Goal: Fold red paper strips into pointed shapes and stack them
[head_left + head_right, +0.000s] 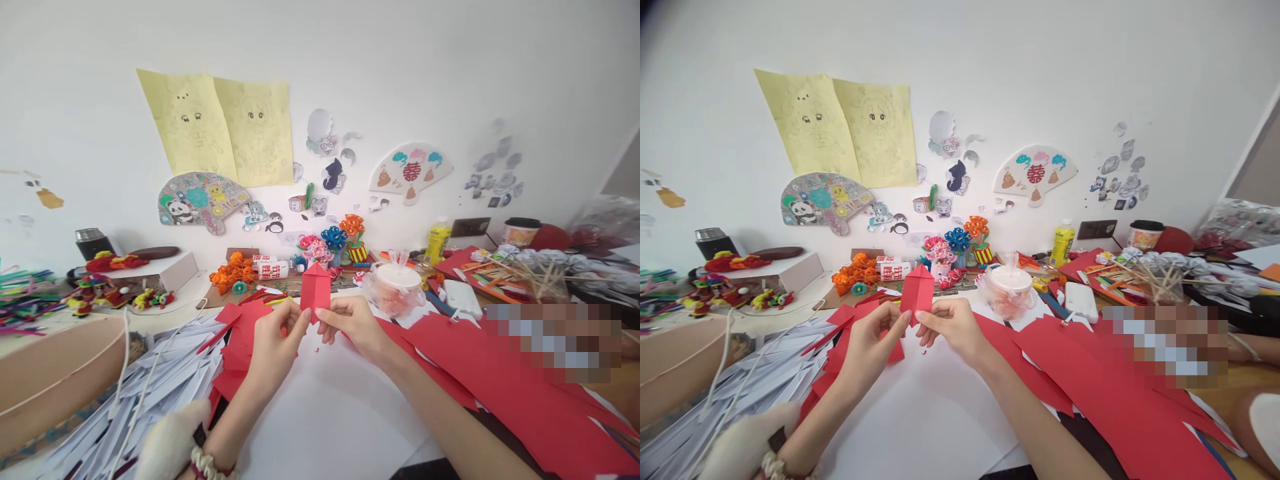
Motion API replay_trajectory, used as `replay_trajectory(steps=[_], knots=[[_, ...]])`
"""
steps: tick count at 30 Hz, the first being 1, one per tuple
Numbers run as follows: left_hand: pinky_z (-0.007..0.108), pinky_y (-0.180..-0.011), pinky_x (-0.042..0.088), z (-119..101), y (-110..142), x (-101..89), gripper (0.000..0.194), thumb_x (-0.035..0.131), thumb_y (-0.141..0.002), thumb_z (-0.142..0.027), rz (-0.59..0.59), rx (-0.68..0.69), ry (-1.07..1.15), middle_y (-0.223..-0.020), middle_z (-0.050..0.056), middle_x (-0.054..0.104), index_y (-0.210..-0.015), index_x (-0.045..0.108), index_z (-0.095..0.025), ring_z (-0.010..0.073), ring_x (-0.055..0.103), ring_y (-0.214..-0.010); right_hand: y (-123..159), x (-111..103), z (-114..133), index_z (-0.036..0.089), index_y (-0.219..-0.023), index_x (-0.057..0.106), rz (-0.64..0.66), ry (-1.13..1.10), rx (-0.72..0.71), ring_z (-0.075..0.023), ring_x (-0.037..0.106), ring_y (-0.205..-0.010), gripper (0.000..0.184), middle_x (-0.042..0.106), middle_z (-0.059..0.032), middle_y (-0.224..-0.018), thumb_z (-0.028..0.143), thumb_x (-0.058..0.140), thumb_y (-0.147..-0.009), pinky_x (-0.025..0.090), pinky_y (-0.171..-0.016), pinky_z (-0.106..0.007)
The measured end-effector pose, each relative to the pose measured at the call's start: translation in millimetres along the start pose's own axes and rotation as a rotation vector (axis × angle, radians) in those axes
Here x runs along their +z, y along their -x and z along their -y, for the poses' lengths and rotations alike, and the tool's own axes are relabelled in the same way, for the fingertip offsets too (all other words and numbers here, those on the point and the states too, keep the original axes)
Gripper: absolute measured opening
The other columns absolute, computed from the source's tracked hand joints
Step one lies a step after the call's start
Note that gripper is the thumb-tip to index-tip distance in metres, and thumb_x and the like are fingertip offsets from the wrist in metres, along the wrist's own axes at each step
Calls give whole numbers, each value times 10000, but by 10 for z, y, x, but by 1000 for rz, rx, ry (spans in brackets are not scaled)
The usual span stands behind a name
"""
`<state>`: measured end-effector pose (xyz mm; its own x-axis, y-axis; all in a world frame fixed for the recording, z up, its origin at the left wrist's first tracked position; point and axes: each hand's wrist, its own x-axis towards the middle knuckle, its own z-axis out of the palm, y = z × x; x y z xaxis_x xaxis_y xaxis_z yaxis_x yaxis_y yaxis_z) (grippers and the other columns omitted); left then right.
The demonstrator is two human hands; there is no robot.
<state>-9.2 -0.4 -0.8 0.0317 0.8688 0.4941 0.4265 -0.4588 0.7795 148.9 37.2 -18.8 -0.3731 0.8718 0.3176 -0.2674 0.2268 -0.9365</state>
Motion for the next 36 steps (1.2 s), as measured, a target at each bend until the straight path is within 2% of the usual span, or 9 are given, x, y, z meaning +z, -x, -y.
replay_trajectory(steps=[12, 22, 31, 36], knots=[[221, -533, 334, -1, 23, 48, 295, 542, -837, -383, -22, 11, -14, -591, -35, 467, -633, 458, -187, 112, 415, -559, 2, -17, 50, 120, -723, 703, 28, -21, 28, -129, 610, -523, 300, 668, -42, -638, 415, 744, -692, 486, -508, -252], [211, -512, 311, -28, 36, 60, 293, 516, -848, -345, -42, 19, -73, -576, -44, 442, -619, 419, -190, 99, 387, -538, -8, 1, 21, 124, -707, 708, 23, -29, 11, -124, 591, -513, 280, 657, -40, -623, 403, 730, -713, 469, -502, -252], [209, -495, 307, -29, 57, 75, 297, 517, -844, -357, -15, -4, -83, -567, -47, 434, -621, 409, -194, 99, 382, -524, -6, -6, 40, 139, -730, 702, 54, -39, -6, -120, 576, -551, 222, 638, -28, -684, 360, 724, -718, 453, -528, -256], [213, -523, 347, -53, 43, 56, 310, 492, -865, -387, 42, -20, -27, -585, -26, 507, -633, 473, -183, 110, 448, -547, -9, -3, 46, 142, -717, 697, 23, -21, -35, -122, 557, -558, 214, 633, -25, -672, 354, 726, -705, 441, -538, -262]])
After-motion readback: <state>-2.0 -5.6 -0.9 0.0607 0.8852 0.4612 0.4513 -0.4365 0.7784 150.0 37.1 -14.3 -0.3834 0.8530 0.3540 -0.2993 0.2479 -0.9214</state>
